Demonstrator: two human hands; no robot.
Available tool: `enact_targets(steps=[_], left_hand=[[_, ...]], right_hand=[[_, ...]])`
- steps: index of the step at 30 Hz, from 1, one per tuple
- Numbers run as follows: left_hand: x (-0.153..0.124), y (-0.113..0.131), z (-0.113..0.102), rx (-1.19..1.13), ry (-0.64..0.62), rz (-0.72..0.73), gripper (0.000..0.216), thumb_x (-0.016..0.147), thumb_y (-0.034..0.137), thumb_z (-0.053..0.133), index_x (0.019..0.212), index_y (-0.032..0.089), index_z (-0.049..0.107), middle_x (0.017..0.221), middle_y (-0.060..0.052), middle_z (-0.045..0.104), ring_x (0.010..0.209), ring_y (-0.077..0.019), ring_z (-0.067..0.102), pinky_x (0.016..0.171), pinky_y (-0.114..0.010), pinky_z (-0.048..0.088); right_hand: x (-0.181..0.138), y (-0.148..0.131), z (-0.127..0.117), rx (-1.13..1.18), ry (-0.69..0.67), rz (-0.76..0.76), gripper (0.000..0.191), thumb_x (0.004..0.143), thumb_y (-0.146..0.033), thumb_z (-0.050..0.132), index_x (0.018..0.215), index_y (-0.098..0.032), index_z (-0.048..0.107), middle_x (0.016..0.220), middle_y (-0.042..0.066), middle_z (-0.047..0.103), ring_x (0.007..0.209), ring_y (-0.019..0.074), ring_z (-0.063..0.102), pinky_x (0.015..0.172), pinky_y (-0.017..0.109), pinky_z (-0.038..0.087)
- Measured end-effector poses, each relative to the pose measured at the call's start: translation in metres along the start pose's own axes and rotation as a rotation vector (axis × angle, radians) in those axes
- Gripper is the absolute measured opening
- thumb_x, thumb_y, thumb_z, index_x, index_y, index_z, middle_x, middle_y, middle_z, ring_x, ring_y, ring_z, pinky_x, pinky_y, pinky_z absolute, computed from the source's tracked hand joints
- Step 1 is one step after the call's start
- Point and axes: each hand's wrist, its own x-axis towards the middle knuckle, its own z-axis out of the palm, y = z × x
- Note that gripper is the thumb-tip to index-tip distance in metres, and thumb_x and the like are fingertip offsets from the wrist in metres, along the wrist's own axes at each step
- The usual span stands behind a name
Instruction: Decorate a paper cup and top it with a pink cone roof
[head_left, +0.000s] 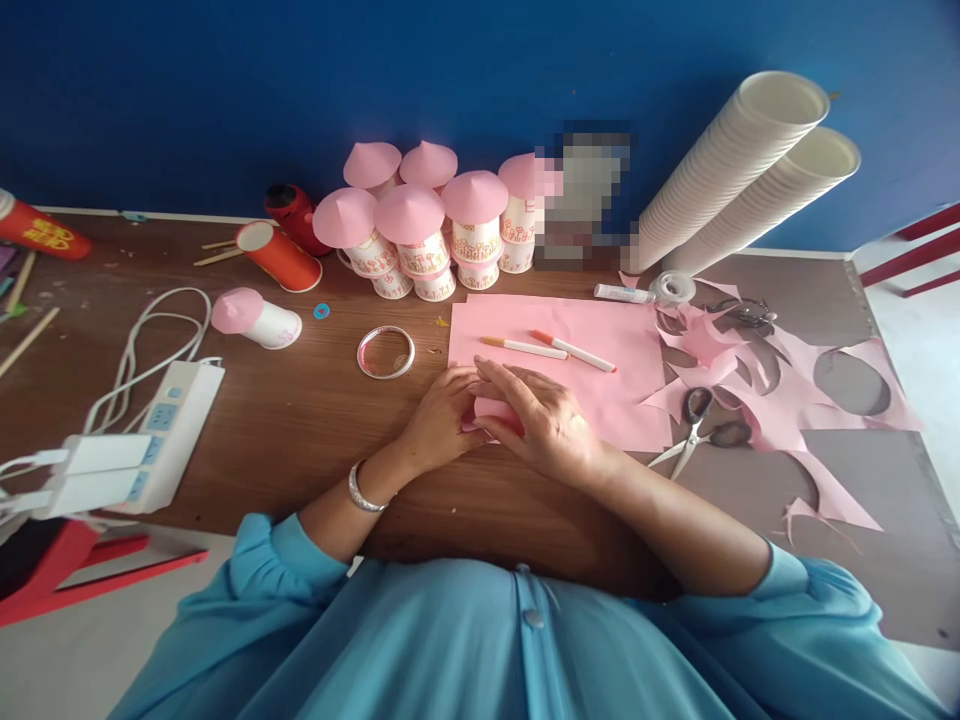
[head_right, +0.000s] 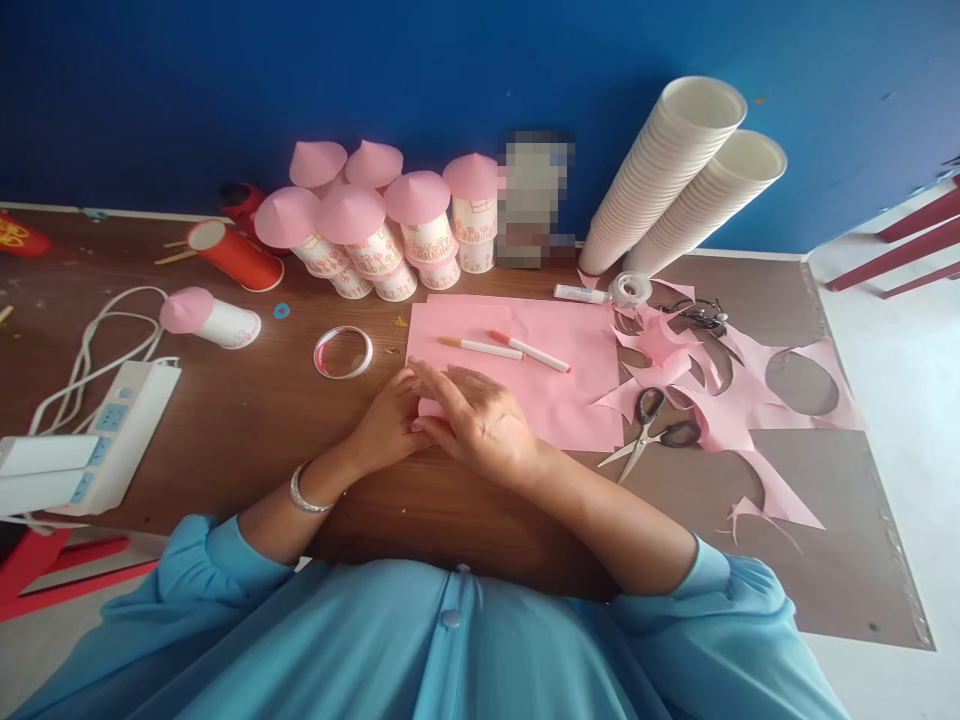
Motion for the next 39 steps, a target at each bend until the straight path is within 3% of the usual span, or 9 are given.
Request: enact_targets(steps=[5, 10, 13, 19, 25, 31, 36, 39], left_hand=[[0.0, 0.003, 0.0, -0.024, 0.018, 0.035, 0.041, 0.096, 0.049, 0.063, 0.126, 0.021, 0.066, 0.131, -0.011, 0.073, 0.129, -0.0313, 0.063, 0.121, -0.057, 0.042], [0.001, 0.005, 0.0, -0.006, 0.006, -0.042, 0.034, 0.092, 0.045, 0.066, 0.12, 0.026, 0.067, 0.12, -0.006, 0.076, 0.124, -0.031, 0.066, 0.121, -0.055, 0.043], [0.001, 0.003, 0.002, -0.02, 0.031, -0.016, 0.032, 0.093, 0.046, 0.066, 0.119, 0.027, 0.067, 0.116, -0.007, 0.077, 0.121, -0.0318, 0.066, 0.119, -0.056, 0.045], [0.0, 0.004, 0.004, -0.047, 0.107, 0.018, 0.057, 0.094, 0.063, 0.062, 0.13, 0.019, 0.06, 0.13, -0.015, 0.071, 0.123, -0.034, 0.065, 0.109, -0.058, 0.05], [0.0, 0.017, 0.01, 0.09, 0.201, -0.14, 0.053, 0.086, 0.063, 0.069, 0.111, 0.017, 0.059, 0.111, -0.015, 0.068, 0.105, -0.0342, 0.064, 0.091, -0.055, 0.056], [0.009, 0.023, 0.002, -0.035, 0.146, -0.099, 0.062, 0.079, 0.043, 0.082, 0.13, 0.019, 0.056, 0.129, -0.014, 0.069, 0.12, -0.0336, 0.064, 0.104, -0.055, 0.053], [0.01, 0.019, -0.001, -0.035, 0.079, -0.109, 0.045, 0.083, 0.035, 0.077, 0.123, 0.019, 0.062, 0.127, -0.013, 0.072, 0.123, -0.034, 0.066, 0.117, -0.061, 0.045], [0.008, 0.015, 0.004, 0.012, 0.088, -0.125, 0.039, 0.082, 0.035, 0.077, 0.115, 0.019, 0.063, 0.116, -0.011, 0.074, 0.116, -0.0336, 0.068, 0.119, -0.063, 0.042]], right_hand=[[0.007, -0.004, -0.001, 0.087, 0.031, -0.083, 0.063, 0.104, -0.024, 0.06, 0.162, -0.02, 0.034, 0.126, 0.011, 0.078, 0.118, 0.0254, 0.075, 0.108, 0.046, 0.062], [0.007, -0.001, 0.002, 0.141, 0.027, -0.078, 0.067, 0.102, -0.017, 0.061, 0.163, -0.02, 0.034, 0.109, 0.007, 0.082, 0.116, 0.0245, 0.076, 0.106, 0.045, 0.062], [0.006, 0.0, 0.002, 0.154, 0.012, -0.079, 0.071, 0.102, -0.017, 0.062, 0.166, -0.021, 0.03, 0.107, 0.005, 0.082, 0.111, 0.0236, 0.077, 0.109, 0.045, 0.061], [0.002, -0.003, -0.01, 0.113, 0.091, -0.023, 0.068, 0.103, -0.029, 0.063, 0.163, -0.023, 0.033, 0.138, 0.014, 0.073, 0.129, 0.0278, 0.07, 0.105, 0.047, 0.062], [-0.002, -0.003, -0.005, 0.005, 0.133, 0.061, 0.063, 0.104, -0.032, 0.061, 0.16, -0.019, 0.037, 0.131, 0.015, 0.076, 0.128, 0.0307, 0.069, 0.105, 0.051, 0.062], [-0.007, 0.002, 0.009, -0.034, 0.127, 0.046, 0.06, 0.104, -0.029, 0.059, 0.159, -0.016, 0.038, 0.13, 0.016, 0.076, 0.124, 0.0303, 0.071, 0.103, 0.049, 0.063], [-0.009, 0.005, 0.011, -0.043, 0.132, 0.07, 0.062, 0.103, -0.033, 0.06, 0.159, -0.019, 0.037, 0.128, 0.013, 0.078, 0.121, 0.0302, 0.074, 0.108, 0.051, 0.061], [-0.007, 0.005, 0.011, -0.018, 0.156, 0.039, 0.064, 0.102, -0.03, 0.061, 0.16, -0.019, 0.036, 0.129, 0.014, 0.077, 0.123, 0.0297, 0.073, 0.114, 0.053, 0.056]])
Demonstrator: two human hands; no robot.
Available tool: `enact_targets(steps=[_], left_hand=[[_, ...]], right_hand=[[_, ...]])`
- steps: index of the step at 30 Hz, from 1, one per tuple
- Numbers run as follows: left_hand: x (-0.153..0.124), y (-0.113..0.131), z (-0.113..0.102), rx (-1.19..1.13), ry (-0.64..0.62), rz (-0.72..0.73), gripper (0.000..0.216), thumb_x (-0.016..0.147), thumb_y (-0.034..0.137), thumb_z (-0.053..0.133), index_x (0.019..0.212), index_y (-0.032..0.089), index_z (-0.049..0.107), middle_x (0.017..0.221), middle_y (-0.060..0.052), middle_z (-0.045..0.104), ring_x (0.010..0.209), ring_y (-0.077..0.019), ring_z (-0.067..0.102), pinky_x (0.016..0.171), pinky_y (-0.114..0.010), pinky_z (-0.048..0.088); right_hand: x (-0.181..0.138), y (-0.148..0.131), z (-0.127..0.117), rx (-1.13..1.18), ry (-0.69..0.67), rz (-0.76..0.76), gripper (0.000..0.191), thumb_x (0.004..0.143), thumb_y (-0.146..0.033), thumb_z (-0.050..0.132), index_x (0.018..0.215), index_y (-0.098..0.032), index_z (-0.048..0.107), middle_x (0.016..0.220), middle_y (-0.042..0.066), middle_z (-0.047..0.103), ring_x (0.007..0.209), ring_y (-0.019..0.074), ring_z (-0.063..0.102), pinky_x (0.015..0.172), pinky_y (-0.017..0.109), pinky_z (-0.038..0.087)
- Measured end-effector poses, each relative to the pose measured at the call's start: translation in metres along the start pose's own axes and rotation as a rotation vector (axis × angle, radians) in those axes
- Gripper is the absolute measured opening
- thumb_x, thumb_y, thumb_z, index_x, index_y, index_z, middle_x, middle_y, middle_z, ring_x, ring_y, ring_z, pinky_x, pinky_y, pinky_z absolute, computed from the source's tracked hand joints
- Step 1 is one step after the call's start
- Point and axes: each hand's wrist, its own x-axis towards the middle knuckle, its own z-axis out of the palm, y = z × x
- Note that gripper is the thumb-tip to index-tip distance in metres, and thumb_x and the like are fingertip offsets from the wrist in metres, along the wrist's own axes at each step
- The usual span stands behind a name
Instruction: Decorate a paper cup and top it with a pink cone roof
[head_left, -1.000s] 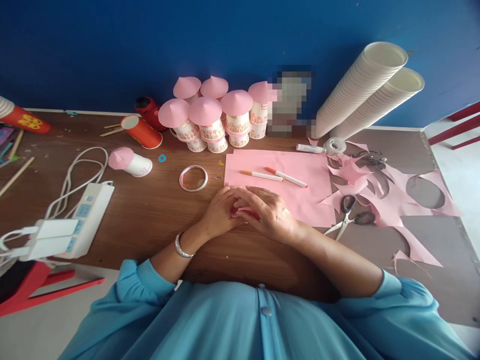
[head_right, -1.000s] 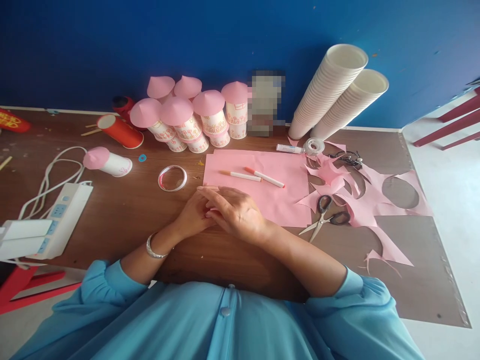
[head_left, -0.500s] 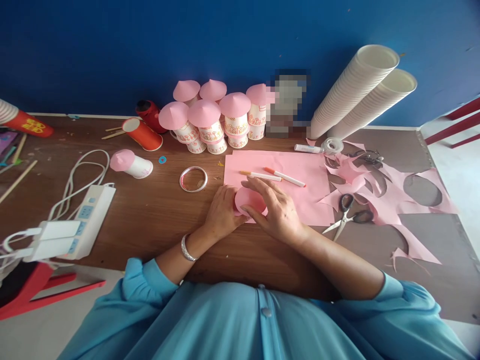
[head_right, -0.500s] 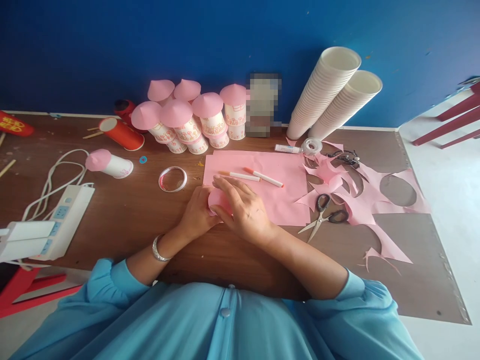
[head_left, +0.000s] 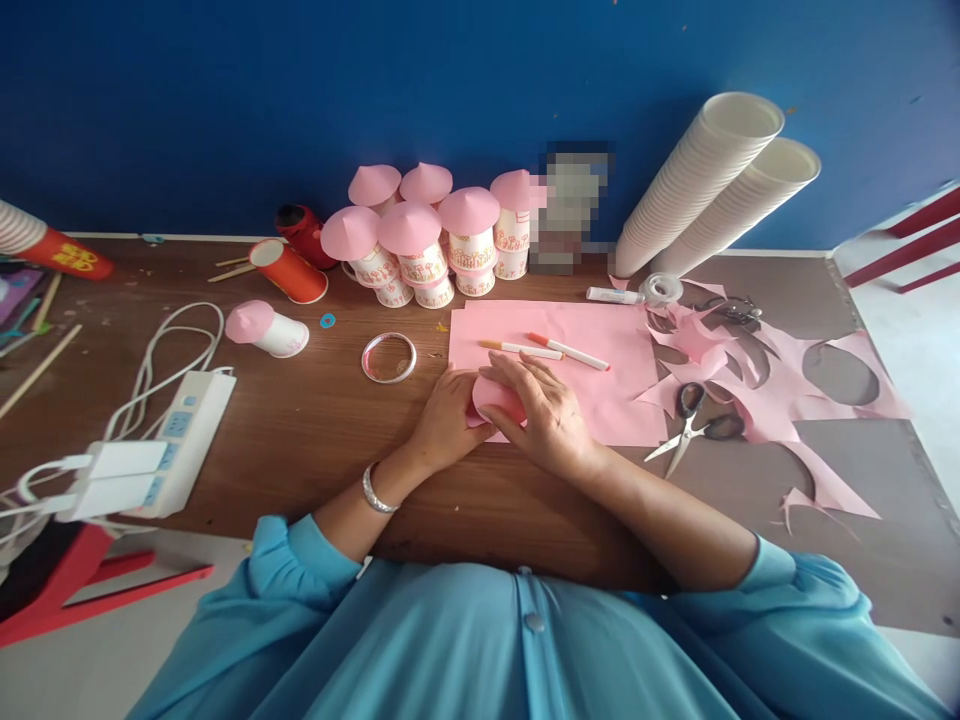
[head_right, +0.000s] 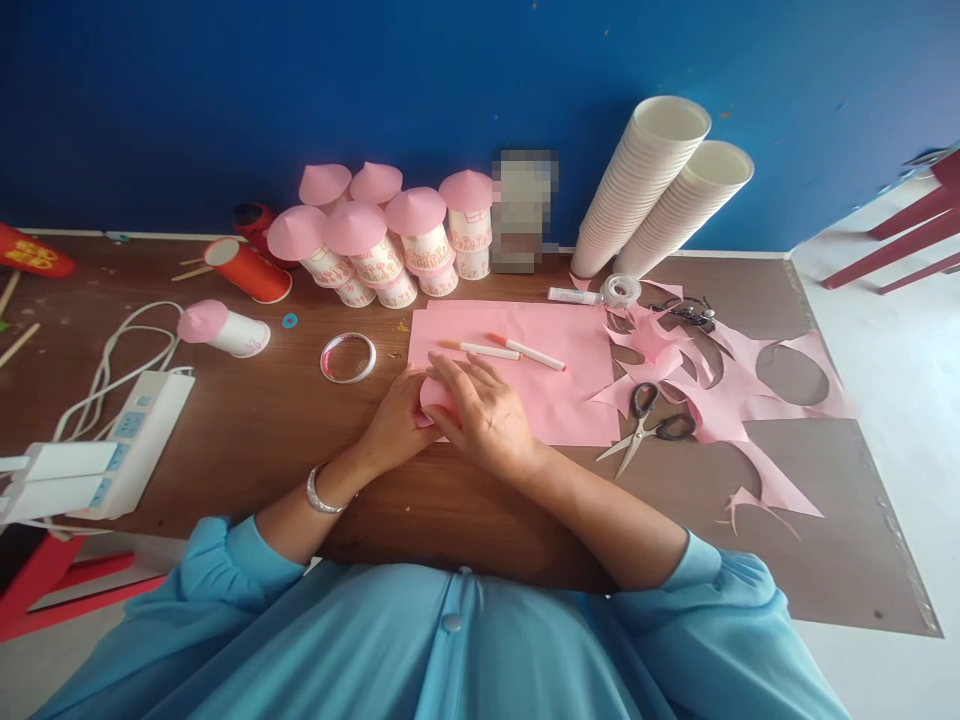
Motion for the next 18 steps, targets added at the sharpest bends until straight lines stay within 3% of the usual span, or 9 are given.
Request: enact_targets(steps=[3, 6, 10, 13, 15, 18], left_hand=[[-0.004, -0.002, 0.005, 0.039, 0.035, 0.001, 0.045, 0.08, 0.041, 0.079, 0.114, 0.019, 0.061, 0.111, -0.011, 0.072, 0.111, -0.0339, 0.067, 0.115, -0.064, 0.045], [-0.012, -0.001, 0.002, 0.025, 0.033, -0.009, 0.072, 0.077, 0.05, 0.085, 0.133, 0.019, 0.054, 0.129, -0.016, 0.067, 0.123, -0.0373, 0.063, 0.112, -0.062, 0.048], [-0.027, 0.004, -0.021, -0.022, -0.007, -0.006, 0.117, 0.076, 0.062, 0.086, 0.165, 0.024, 0.019, 0.164, -0.023, 0.041, 0.153, -0.0431, 0.041, 0.122, -0.064, 0.039], [-0.032, 0.012, -0.038, -0.017, -0.027, 0.092, 0.103, 0.097, 0.062, 0.062, 0.17, 0.025, -0.002, 0.176, -0.024, 0.019, 0.164, -0.0407, 0.022, 0.129, -0.064, 0.027], [-0.029, 0.019, -0.042, 0.052, -0.039, 0.154, 0.094, 0.103, 0.061, 0.051, 0.17, 0.025, -0.003, 0.177, -0.022, 0.017, 0.166, -0.039, 0.016, 0.131, -0.062, 0.023], [-0.014, 0.029, -0.041, 0.178, -0.054, 0.233, 0.099, 0.1, 0.069, 0.047, 0.171, 0.022, -0.005, 0.176, -0.024, 0.021, 0.166, -0.0396, 0.016, 0.132, -0.062, 0.019]], right_hand=[[0.001, -0.003, -0.005, 0.037, -0.006, 0.001, 0.065, 0.102, -0.033, 0.063, 0.16, -0.02, 0.037, 0.137, 0.016, 0.073, 0.134, 0.0315, 0.067, 0.115, 0.055, 0.055], [-0.003, -0.006, -0.016, 0.042, -0.024, 0.015, 0.068, 0.101, -0.035, 0.064, 0.162, -0.021, 0.035, 0.143, 0.017, 0.069, 0.141, 0.0333, 0.061, 0.116, 0.059, 0.052], [-0.017, -0.007, -0.034, 0.016, -0.021, 0.063, 0.073, 0.1, -0.032, 0.067, 0.164, -0.022, 0.032, 0.149, 0.018, 0.065, 0.145, 0.0337, 0.057, 0.117, 0.058, 0.053], [-0.026, -0.006, -0.038, -0.008, -0.014, 0.085, 0.076, 0.101, -0.029, 0.067, 0.166, -0.021, 0.029, 0.151, 0.019, 0.063, 0.147, 0.0343, 0.055, 0.119, 0.059, 0.051], [-0.029, -0.005, -0.037, -0.022, -0.026, 0.074, 0.079, 0.102, -0.029, 0.064, 0.168, -0.022, 0.023, 0.152, 0.018, 0.063, 0.148, 0.0342, 0.055, 0.119, 0.059, 0.051], [-0.028, -0.007, -0.037, -0.047, -0.054, 0.054, 0.08, 0.104, -0.027, 0.06, 0.17, -0.022, 0.015, 0.153, 0.019, 0.061, 0.148, 0.0339, 0.054, 0.119, 0.059, 0.051]])
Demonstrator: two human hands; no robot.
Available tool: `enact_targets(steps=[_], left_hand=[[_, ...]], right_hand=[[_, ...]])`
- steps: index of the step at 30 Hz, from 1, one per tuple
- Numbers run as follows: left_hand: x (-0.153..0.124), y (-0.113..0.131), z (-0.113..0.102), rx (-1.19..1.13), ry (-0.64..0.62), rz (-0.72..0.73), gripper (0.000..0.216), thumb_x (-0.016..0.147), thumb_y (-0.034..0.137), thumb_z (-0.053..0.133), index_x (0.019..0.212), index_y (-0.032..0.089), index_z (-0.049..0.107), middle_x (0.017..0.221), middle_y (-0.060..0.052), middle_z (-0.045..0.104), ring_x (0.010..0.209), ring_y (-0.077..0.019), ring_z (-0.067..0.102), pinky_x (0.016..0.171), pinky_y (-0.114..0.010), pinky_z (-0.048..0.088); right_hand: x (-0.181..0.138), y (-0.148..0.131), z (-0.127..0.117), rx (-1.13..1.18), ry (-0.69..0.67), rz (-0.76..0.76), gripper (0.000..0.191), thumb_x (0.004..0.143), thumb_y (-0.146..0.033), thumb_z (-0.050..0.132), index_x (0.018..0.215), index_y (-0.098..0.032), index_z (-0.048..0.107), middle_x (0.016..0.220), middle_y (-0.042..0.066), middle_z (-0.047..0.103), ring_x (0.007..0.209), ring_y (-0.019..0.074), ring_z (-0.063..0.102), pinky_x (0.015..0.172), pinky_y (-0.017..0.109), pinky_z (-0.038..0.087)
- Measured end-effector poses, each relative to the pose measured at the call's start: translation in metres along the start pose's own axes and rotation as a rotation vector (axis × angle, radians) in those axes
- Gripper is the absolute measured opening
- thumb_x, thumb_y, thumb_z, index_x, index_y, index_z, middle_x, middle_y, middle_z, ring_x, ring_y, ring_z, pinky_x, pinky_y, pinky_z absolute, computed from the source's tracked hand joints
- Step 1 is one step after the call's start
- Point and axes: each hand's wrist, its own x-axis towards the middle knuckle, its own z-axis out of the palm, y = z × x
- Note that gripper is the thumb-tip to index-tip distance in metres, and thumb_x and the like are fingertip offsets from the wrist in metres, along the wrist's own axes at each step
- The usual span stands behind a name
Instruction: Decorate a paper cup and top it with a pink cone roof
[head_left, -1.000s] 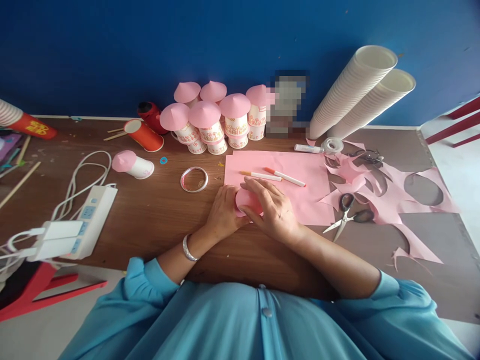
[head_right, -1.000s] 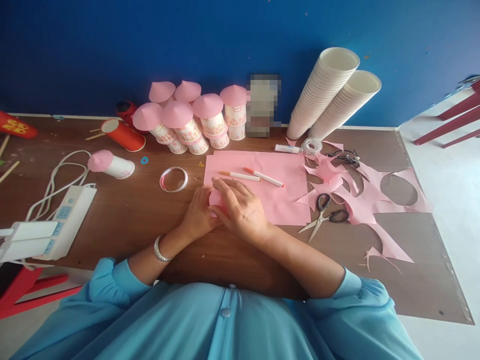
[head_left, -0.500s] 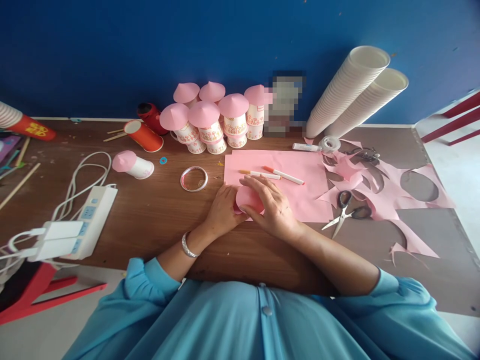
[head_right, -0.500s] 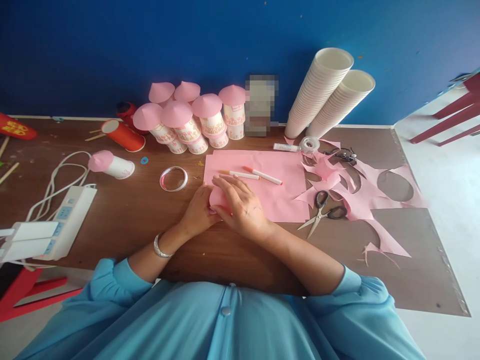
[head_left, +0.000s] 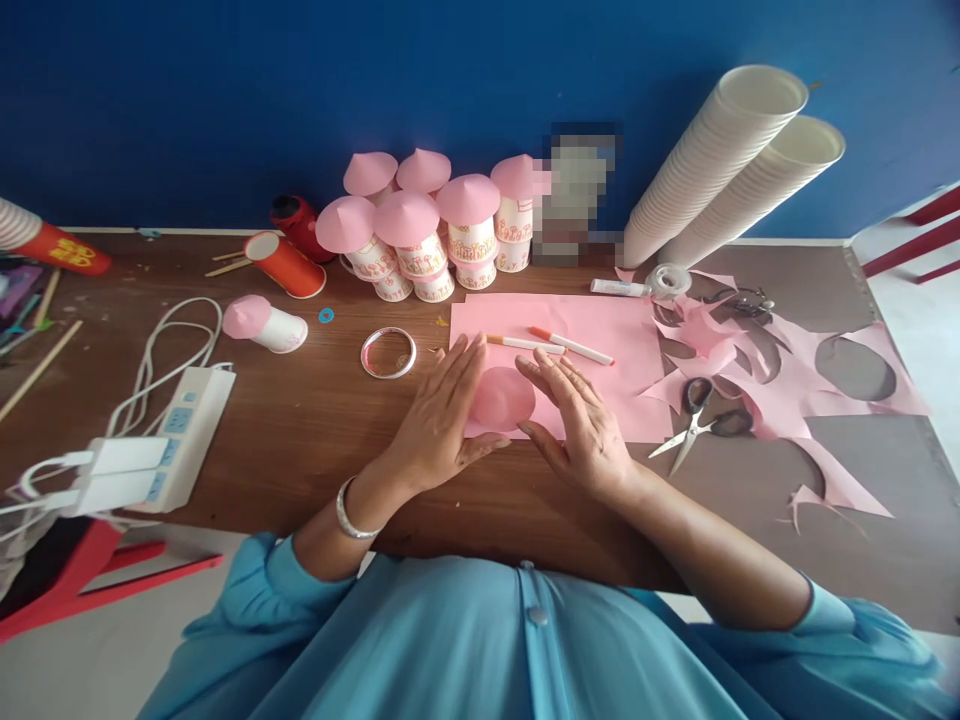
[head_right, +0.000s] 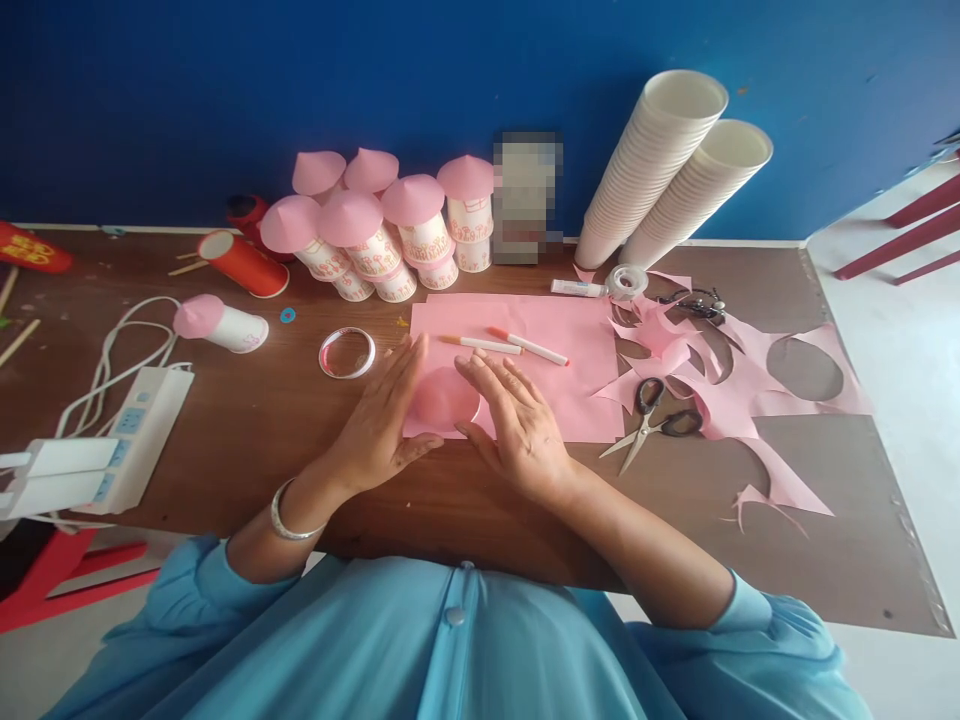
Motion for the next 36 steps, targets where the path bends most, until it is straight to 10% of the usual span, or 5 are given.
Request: enact_targets(steps=[11, 26, 32, 36], left_hand=[[0.06, -0.001, -0.011, -0.02, -0.26, 0.122, 0.09, 0.096, 0.074, 0.051, 0.167, 0.024, 0.03, 0.171, -0.014, 0.04, 0.165, -0.0375, 0.022, 0.132, -0.065, 0.015], [0.053, -0.015, -0.013, -0.18, -0.248, 0.079, 0.098, 0.087, 0.075, 0.064, 0.165, 0.025, 0.032, 0.173, -0.017, 0.034, 0.164, -0.0405, 0.021, 0.131, -0.066, 0.02], [0.016, -0.026, -0.016, -0.557, 0.032, -0.413, 0.054, 0.099, 0.064, 0.058, 0.129, 0.019, 0.06, 0.122, -0.013, 0.07, 0.109, -0.0242, 0.07, 0.094, -0.038, 0.057], [0.006, -0.016, -0.012, -0.823, -0.076, -0.683, 0.049, 0.098, 0.067, 0.057, 0.093, 0.019, 0.06, 0.068, 0.003, 0.058, 0.059, -0.0107, 0.053, 0.054, -0.023, 0.042]], right_hand=[[-0.013, 0.003, -0.035, 0.039, 0.187, 0.164, 0.077, 0.097, -0.014, 0.065, 0.165, -0.024, 0.03, 0.146, 0.016, 0.068, 0.135, 0.035, 0.066, 0.113, 0.062, 0.055], [-0.013, 0.003, -0.021, 0.09, 0.082, 0.14, 0.073, 0.098, -0.012, 0.065, 0.163, -0.022, 0.033, 0.139, 0.018, 0.072, 0.132, 0.0327, 0.069, 0.106, 0.056, 0.06], [-0.013, 0.001, -0.012, 0.066, 0.042, 0.057, 0.077, 0.098, -0.013, 0.065, 0.166, -0.02, 0.029, 0.145, 0.018, 0.068, 0.142, 0.0323, 0.061, 0.111, 0.054, 0.058], [-0.013, 0.002, -0.003, 0.022, -0.038, -0.015, 0.08, 0.1, -0.02, 0.064, 0.168, -0.02, 0.023, 0.147, 0.018, 0.067, 0.147, 0.0327, 0.056, 0.116, 0.057, 0.053]])
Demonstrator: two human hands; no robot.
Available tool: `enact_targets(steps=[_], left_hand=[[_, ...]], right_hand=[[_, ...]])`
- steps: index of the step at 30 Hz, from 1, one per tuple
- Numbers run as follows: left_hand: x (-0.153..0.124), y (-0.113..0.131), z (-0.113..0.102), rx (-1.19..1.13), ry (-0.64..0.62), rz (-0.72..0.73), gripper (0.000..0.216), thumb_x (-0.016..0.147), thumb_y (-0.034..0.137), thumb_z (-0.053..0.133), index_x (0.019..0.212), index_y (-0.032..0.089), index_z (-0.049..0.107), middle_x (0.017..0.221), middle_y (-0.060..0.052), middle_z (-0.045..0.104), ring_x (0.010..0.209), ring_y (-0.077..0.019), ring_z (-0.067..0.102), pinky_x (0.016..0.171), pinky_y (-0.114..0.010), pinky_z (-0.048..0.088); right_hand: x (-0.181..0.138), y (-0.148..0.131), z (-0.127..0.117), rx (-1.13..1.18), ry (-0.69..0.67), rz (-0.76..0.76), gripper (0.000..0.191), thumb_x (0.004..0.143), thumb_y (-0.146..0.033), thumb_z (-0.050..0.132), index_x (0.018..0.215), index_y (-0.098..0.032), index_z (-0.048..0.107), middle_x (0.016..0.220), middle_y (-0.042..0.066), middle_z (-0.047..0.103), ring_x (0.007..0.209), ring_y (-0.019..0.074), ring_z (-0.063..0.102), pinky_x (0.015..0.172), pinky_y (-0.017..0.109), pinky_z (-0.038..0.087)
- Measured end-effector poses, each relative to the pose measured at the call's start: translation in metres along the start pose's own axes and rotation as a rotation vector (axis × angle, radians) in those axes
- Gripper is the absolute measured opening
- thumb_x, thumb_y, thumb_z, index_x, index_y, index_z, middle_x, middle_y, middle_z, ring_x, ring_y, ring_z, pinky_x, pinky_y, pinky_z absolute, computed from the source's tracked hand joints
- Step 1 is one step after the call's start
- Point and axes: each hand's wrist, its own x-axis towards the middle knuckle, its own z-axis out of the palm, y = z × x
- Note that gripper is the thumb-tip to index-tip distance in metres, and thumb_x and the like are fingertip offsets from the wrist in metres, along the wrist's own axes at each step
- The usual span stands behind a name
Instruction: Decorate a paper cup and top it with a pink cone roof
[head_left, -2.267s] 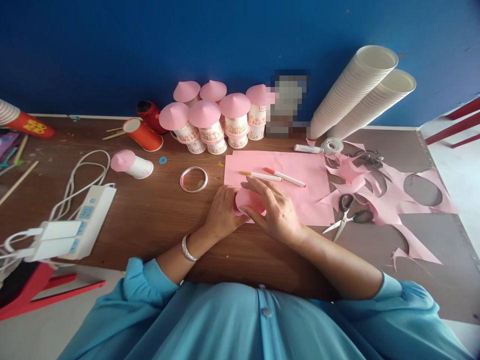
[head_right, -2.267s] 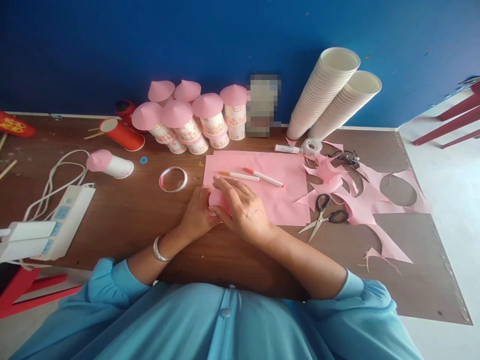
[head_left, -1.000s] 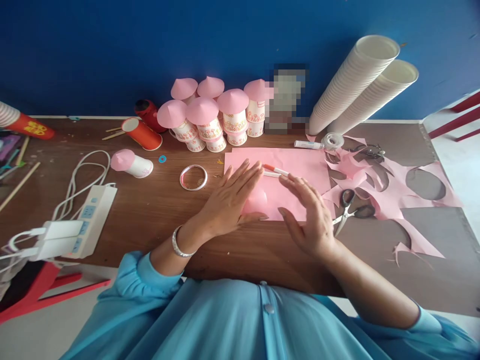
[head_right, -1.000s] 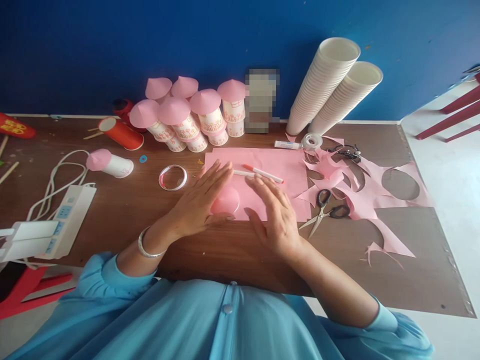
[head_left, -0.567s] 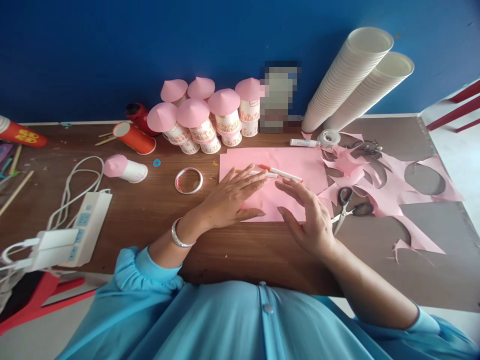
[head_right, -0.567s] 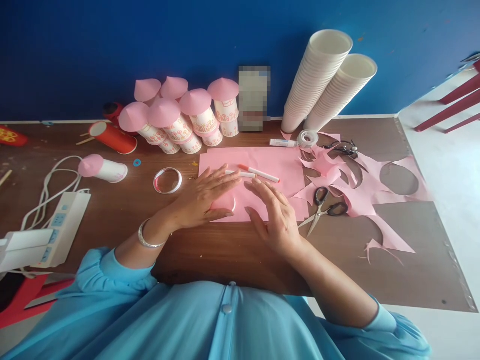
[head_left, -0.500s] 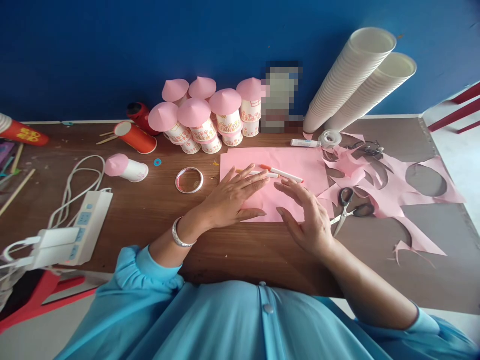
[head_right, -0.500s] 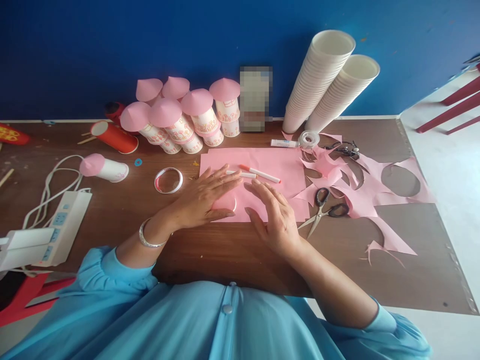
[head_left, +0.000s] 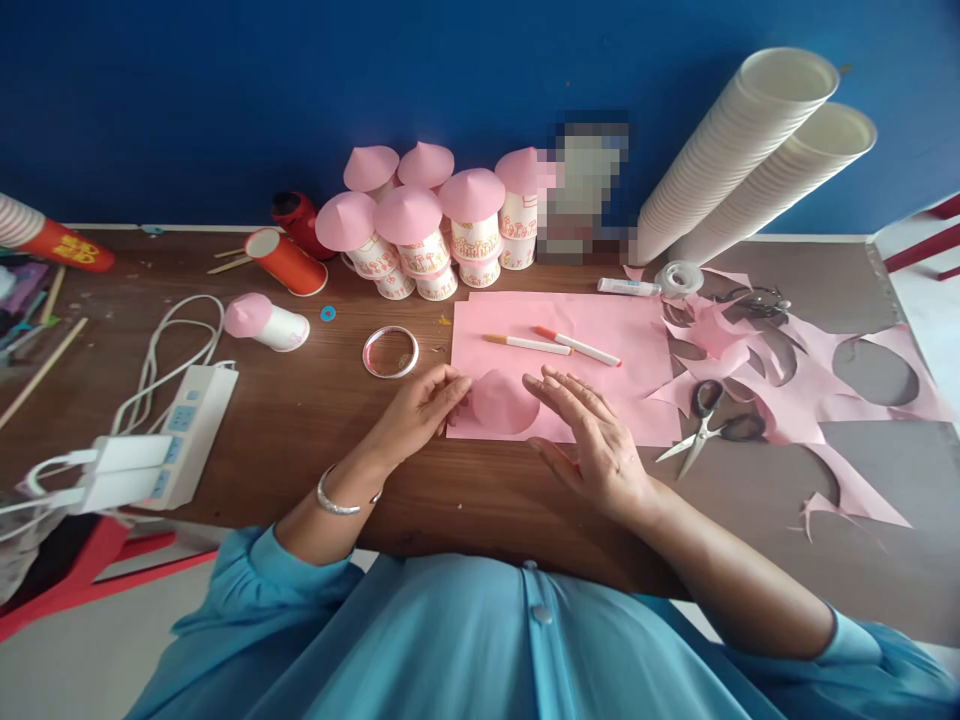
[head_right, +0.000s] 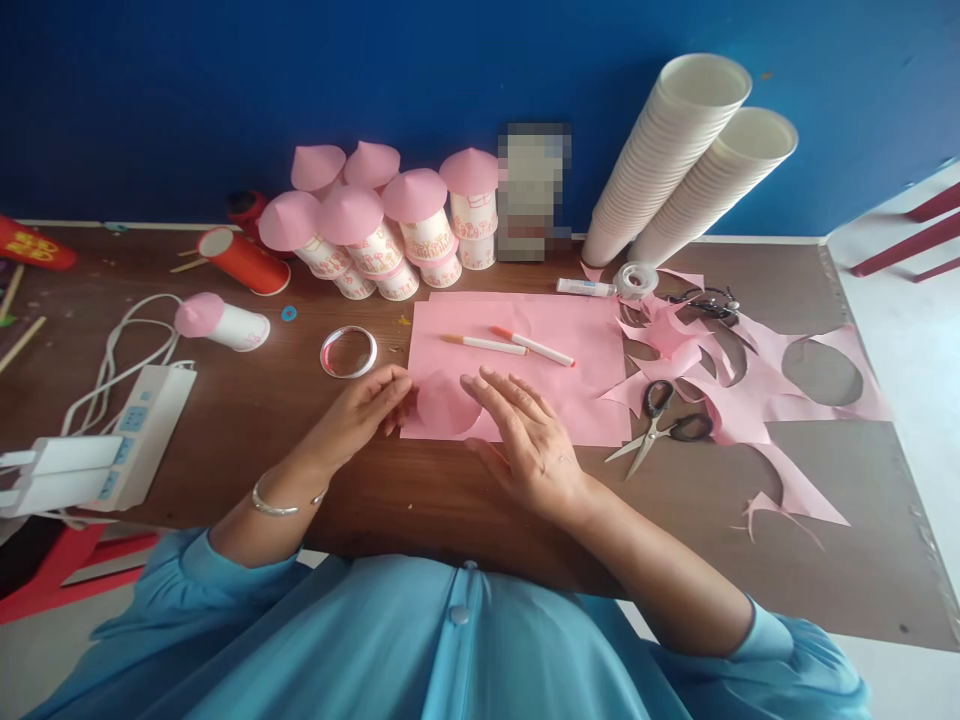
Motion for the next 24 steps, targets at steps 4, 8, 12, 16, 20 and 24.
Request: enact_targets(steps=[4, 8, 12, 16, 20, 24], left_hand=[[0.001, 0.004, 0.011, -0.193, -0.042, -0.077, 0.049, 0.091, 0.065, 0.069, 0.083, 0.018, 0.059, 0.062, 0.005, 0.05, 0.054, -0.0075, 0.044, 0.049, -0.02, 0.033], [0.007, 0.002, 0.016, -0.348, -0.052, -0.143, 0.046, 0.083, 0.059, 0.08, 0.081, 0.018, 0.059, 0.059, 0.006, 0.047, 0.052, -0.0062, 0.04, 0.048, -0.018, 0.028], [0.009, -0.002, 0.019, -0.428, -0.058, -0.163, 0.045, 0.08, 0.054, 0.084, 0.079, 0.018, 0.057, 0.06, 0.007, 0.048, 0.051, -0.0052, 0.04, 0.049, -0.018, 0.029], [0.009, -0.005, 0.02, -0.471, -0.057, -0.185, 0.044, 0.077, 0.051, 0.087, 0.079, 0.018, 0.059, 0.061, 0.006, 0.051, 0.052, -0.0053, 0.044, 0.05, -0.018, 0.031], [0.009, -0.004, 0.019, -0.518, -0.06, -0.221, 0.044, 0.075, 0.05, 0.089, 0.079, 0.017, 0.06, 0.062, 0.006, 0.053, 0.053, -0.0053, 0.046, 0.051, -0.018, 0.032], [0.011, -0.002, 0.021, -0.524, -0.059, -0.226, 0.047, 0.075, 0.055, 0.087, 0.077, 0.017, 0.062, 0.061, 0.006, 0.052, 0.052, -0.0059, 0.045, 0.05, -0.019, 0.033]], right_hand=[[0.003, -0.001, 0.007, -0.025, -0.012, -0.015, 0.08, 0.101, -0.025, 0.063, 0.169, -0.018, 0.02, 0.148, 0.02, 0.066, 0.145, 0.0332, 0.058, 0.115, 0.057, 0.054], [0.01, -0.003, 0.011, -0.035, 0.03, -0.012, 0.079, 0.101, -0.024, 0.064, 0.168, -0.018, 0.022, 0.142, 0.019, 0.07, 0.139, 0.033, 0.063, 0.112, 0.056, 0.057], [0.016, -0.003, 0.013, -0.013, 0.04, -0.001, 0.077, 0.102, -0.025, 0.064, 0.167, -0.019, 0.024, 0.138, 0.016, 0.073, 0.135, 0.0315, 0.067, 0.112, 0.055, 0.058], [0.015, -0.001, 0.015, -0.002, 0.047, 0.005, 0.076, 0.102, -0.025, 0.065, 0.167, -0.018, 0.026, 0.136, 0.016, 0.075, 0.131, 0.0314, 0.069, 0.113, 0.056, 0.057], [0.015, -0.001, 0.016, 0.0, 0.052, 0.009, 0.075, 0.1, -0.024, 0.067, 0.165, -0.017, 0.031, 0.14, 0.019, 0.071, 0.132, 0.0325, 0.068, 0.112, 0.055, 0.058], [0.015, 0.0, 0.016, 0.024, 0.046, 0.037, 0.076, 0.1, -0.026, 0.068, 0.165, -0.019, 0.03, 0.14, 0.018, 0.071, 0.133, 0.0327, 0.067, 0.113, 0.056, 0.057]])
